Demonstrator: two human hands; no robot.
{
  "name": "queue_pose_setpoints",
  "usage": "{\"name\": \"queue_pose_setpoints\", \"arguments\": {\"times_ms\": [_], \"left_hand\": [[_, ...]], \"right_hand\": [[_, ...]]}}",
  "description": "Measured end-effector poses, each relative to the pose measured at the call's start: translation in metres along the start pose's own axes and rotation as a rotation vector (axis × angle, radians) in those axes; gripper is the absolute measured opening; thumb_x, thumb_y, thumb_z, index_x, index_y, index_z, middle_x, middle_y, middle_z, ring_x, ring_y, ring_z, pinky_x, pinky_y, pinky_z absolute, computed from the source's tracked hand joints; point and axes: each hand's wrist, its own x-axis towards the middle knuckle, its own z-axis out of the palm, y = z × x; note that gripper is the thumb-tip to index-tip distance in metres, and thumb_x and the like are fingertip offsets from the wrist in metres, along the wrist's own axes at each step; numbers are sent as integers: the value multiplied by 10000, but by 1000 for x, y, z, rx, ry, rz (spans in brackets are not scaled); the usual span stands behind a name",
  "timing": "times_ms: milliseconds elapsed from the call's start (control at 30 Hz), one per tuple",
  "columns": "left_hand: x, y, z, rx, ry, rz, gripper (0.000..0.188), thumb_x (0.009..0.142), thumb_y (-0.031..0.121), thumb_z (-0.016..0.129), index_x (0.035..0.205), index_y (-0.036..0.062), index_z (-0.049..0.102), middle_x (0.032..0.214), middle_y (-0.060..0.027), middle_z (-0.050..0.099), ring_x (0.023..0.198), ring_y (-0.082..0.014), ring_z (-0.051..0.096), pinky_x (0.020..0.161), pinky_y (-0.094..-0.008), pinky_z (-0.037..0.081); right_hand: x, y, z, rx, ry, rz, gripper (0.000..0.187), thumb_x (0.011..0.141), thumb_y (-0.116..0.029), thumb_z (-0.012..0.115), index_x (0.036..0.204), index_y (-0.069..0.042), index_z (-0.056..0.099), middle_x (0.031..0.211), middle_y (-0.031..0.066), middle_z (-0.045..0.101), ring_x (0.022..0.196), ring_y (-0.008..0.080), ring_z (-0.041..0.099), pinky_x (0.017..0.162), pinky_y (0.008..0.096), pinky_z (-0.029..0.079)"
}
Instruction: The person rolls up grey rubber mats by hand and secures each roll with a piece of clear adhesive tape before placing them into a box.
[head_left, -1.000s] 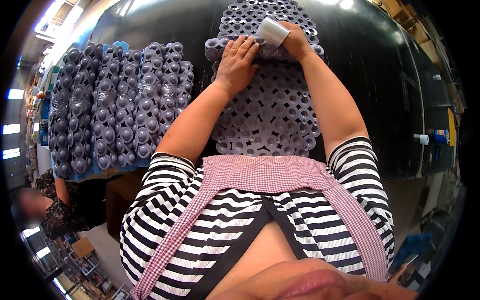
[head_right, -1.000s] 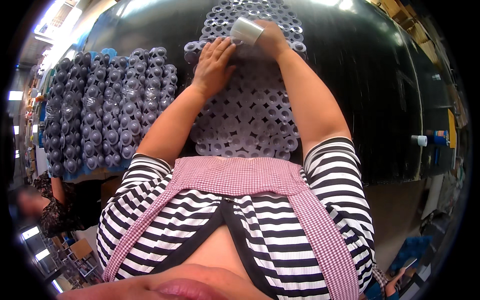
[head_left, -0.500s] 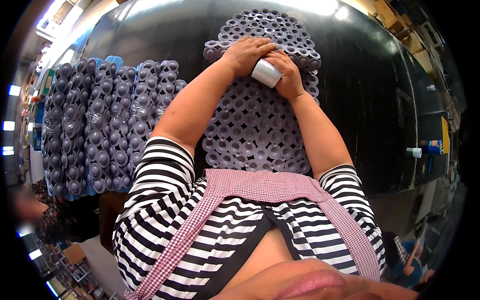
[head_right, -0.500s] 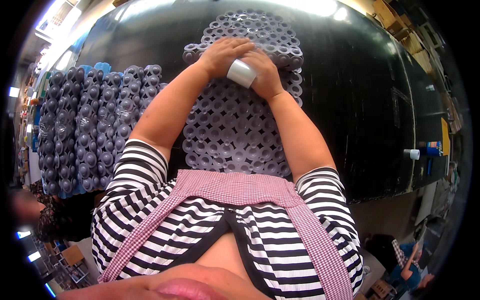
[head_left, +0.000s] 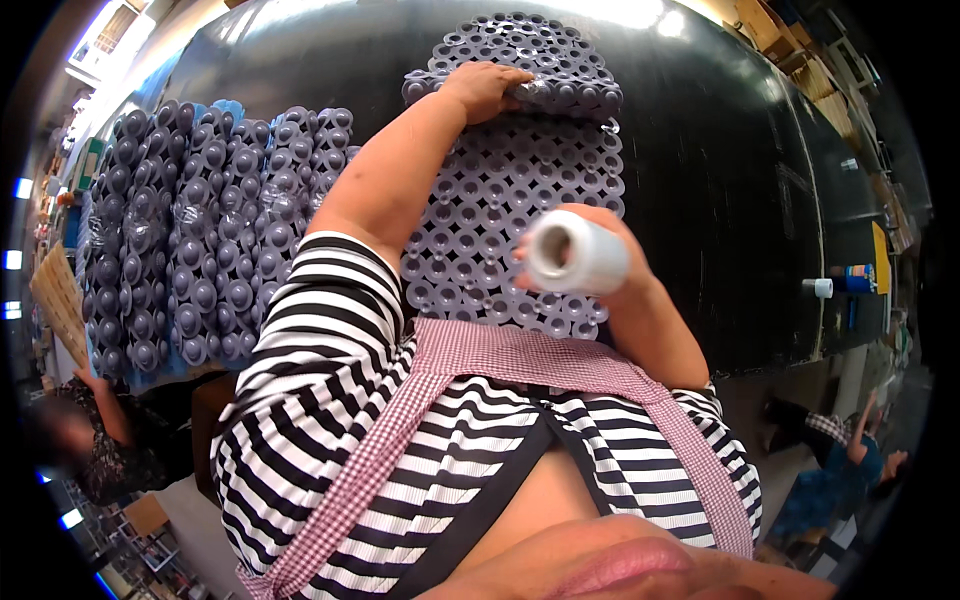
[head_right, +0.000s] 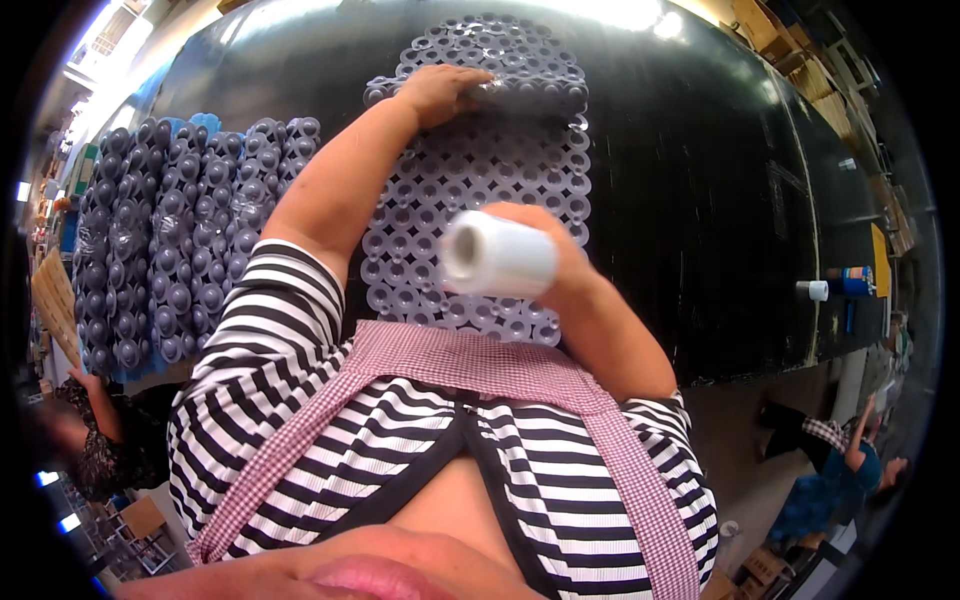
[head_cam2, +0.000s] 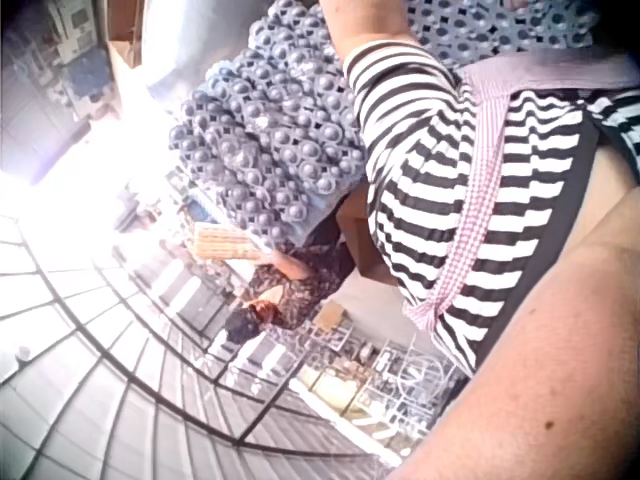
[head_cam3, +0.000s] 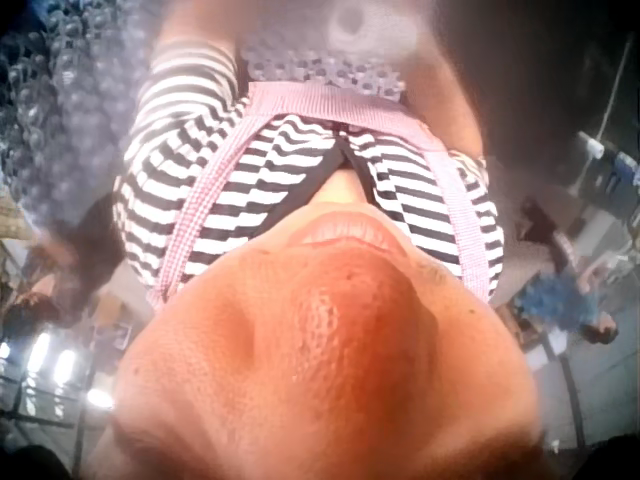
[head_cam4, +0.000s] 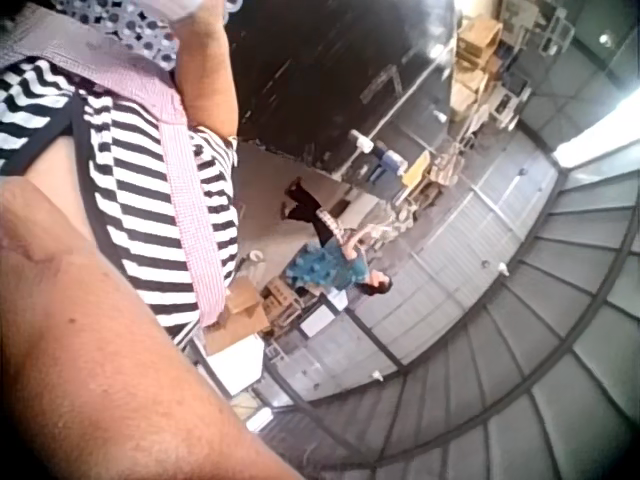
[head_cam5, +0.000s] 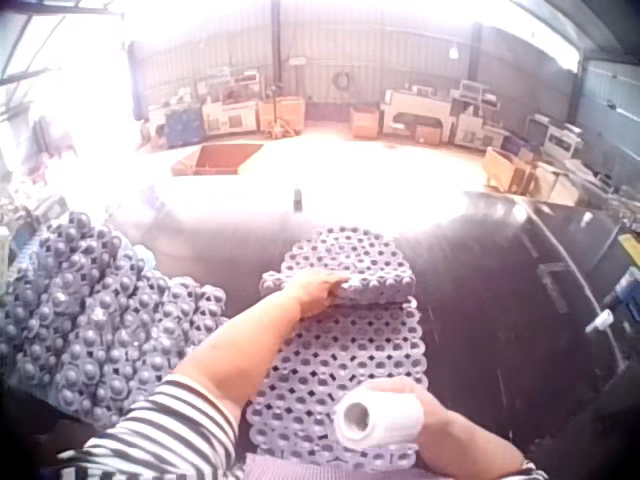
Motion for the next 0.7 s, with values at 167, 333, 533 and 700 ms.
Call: {"name": "queue_pose_setpoints", "arguments": {"times_ms": [167,333,533,700], "left_hand": [[-15,49,-19,65,57,-20,449,860,120,691,1305,161,646,1252,-63,706,1177,-273,669,1030,-428,500],[-78,111,-103,114,684,-106,325,934,126,559,1252,128,626,1058,-91,720,1026,-269,697,906,-429,497],[-205,102,-263,628,892,-383,457,900,322,745,1323,206,616,1003,-154,742,932,-359,719,831,-490,547],[-323,55,-374,908,777,-848,407,846,181,726,1237,109,640,1134,-145,702,1045,-380,662,909,-519,497]], "right_hand": [[-135,-44,-104,-559,564,221,365,952,-272,624,1228,-33,611,978,109,690,771,200,686,647,321,570],[-273,5,-193,-1376,893,681,189,879,-51,528,1050,20,561,841,166,625,670,243,660,488,372,518],[-273,20,-195,-1131,981,668,182,882,-83,527,1018,32,562,909,168,637,642,251,661,459,355,515],[-266,20,-195,-1090,929,568,186,875,-97,524,1000,29,578,898,163,636,616,252,649,465,355,518]]}}
